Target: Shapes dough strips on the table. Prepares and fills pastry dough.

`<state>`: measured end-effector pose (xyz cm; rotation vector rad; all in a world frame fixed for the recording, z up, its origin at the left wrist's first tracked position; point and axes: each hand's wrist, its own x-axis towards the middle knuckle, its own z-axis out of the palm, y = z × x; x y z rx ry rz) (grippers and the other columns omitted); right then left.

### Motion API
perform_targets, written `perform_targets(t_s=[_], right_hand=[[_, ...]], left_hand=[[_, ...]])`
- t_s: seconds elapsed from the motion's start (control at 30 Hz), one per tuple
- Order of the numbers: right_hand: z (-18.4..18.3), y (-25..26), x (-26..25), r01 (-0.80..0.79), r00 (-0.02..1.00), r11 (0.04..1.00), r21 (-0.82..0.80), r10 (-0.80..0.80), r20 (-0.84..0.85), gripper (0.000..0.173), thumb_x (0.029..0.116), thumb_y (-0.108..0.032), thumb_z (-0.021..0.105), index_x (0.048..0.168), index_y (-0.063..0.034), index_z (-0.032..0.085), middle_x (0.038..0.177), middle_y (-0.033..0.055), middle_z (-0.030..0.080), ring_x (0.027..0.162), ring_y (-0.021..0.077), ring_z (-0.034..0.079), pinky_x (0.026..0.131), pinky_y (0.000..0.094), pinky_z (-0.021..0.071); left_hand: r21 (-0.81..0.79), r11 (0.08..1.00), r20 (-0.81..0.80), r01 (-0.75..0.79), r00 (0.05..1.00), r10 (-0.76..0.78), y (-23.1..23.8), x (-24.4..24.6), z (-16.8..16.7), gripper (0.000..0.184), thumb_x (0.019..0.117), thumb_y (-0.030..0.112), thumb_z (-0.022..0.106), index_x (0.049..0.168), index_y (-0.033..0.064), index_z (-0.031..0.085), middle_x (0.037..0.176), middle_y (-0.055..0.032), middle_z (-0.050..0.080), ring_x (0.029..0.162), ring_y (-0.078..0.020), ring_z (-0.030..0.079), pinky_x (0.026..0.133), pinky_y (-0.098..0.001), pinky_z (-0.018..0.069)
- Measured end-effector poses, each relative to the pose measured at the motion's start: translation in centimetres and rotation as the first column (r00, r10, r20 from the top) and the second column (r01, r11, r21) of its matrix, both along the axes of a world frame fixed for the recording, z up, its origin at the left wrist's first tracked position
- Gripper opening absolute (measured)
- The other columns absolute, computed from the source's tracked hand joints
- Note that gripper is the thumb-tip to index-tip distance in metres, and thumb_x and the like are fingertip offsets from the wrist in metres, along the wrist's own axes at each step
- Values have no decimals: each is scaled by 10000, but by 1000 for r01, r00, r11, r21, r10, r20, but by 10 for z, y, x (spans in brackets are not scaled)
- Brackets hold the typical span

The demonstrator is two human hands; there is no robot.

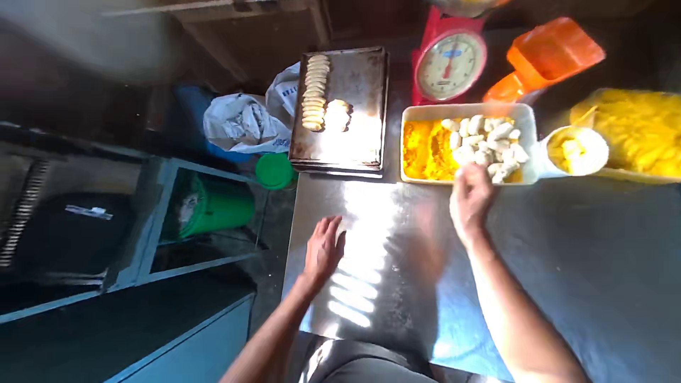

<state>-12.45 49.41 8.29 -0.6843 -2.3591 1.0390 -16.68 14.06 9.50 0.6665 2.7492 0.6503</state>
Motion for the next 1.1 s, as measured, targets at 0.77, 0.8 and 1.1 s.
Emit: perform_targets(t_s=[0.77,0.8,1.1], right_hand=[[-183,-199,108,-396,854,849,350,200,481,551,1034,-301,342,1517,-95,511,1640,104,397,1558,292,285,1284,549,182],[-184,-198,108,-394,856,848,354,199,477,550,1031,-301,346,1514,-101,517,1642,99,396,1559,290,282,1284,551,178],[-181,-197,108,-401,850,866,298,231,474,548,1033,-307,345,1513,-101,513,1656,114,365,1572,303,244,1280,563,181]], left_hand=[[-413,601,38,684,672,-740,146,-397,-35,514,828,376,818,1288,195,677,1449,-135,532,1381,-377,463,1056,-597,458],[-339,681,1,649,724,-690,143,-404,-40,532,824,393,802,1284,155,681,1441,-155,547,1378,-370,476,1089,-576,450],[311,862,-115,401,916,-385,130,-293,30,460,686,209,869,1064,22,686,1179,-180,627,1131,-323,612,929,-493,555]])
